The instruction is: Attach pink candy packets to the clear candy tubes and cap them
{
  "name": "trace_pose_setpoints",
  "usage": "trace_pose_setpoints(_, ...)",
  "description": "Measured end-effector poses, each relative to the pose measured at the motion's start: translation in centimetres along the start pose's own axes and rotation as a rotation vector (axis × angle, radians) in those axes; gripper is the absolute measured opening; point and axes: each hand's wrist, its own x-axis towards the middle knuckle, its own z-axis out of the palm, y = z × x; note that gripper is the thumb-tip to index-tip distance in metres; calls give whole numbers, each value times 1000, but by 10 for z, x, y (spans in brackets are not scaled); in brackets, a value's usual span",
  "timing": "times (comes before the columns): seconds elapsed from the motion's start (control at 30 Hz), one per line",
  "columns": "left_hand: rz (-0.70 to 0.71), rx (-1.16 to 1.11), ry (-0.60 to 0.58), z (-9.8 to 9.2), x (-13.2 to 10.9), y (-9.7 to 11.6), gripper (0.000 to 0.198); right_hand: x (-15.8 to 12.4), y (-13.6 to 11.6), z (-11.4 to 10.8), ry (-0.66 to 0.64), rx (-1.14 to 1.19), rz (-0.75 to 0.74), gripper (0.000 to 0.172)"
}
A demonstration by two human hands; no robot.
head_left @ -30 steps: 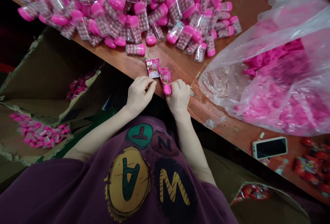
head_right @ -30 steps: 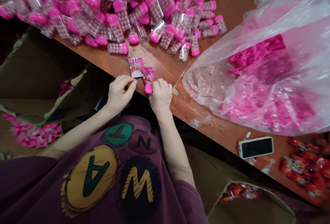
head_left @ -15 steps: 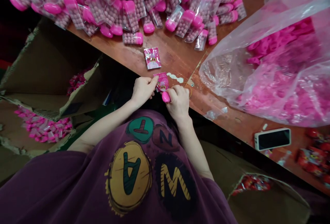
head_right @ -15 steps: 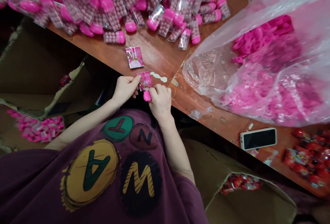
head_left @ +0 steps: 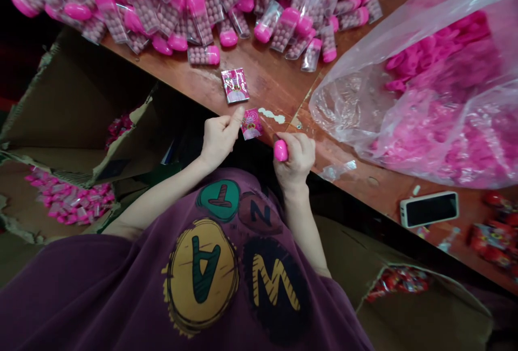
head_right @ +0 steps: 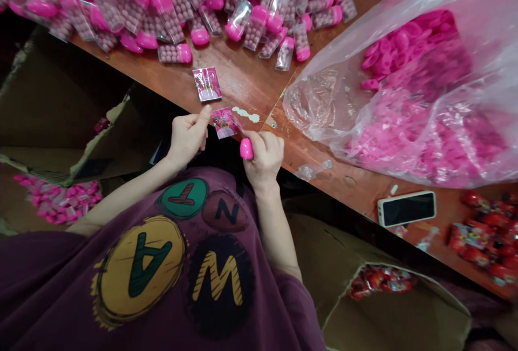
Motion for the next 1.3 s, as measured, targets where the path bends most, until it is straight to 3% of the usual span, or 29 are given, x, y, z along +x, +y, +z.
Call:
trace_pose_setpoints(0.1,-106,-167,-216,4,-10,14,55,2,-8,6,-57,-11,-36,28)
trace_pose_setpoints(0.17,-192,-271,-285,7,-11,18,44,3,-14,8,-102,85,5,27)
trace_pose_setpoints(0.23,-241,-347,-260,7,-9,18,39,4,-20,8,-112,281,173,23)
trace_pose_setpoints(0.37,-261,-432,-301,1,-5,11,32,9,-23,6,-54,676,677,31)
trace_pose_setpoints(0.47,-268,-475,-334,1,-7,7,28,13,-23,10,-131,907,841,39)
trace_pose_setpoints(0.73,-281,-510,-271,9,-11,1,34,11,-29,30,-67,1123,976,56)
trace_pose_setpoints(0.97,-298,-517,-213,15,-16,0,44,10,-38,35,-115,1199,1007,59)
trace_pose_setpoints(1.2,-353,-544,-310,9,-18,3,37,6,-36,37,-80,1130,975,54)
trace_pose_setpoints(1.3,-347,-549,-297,6,-17,6,38,8,-33,35,-117,1094,957,56)
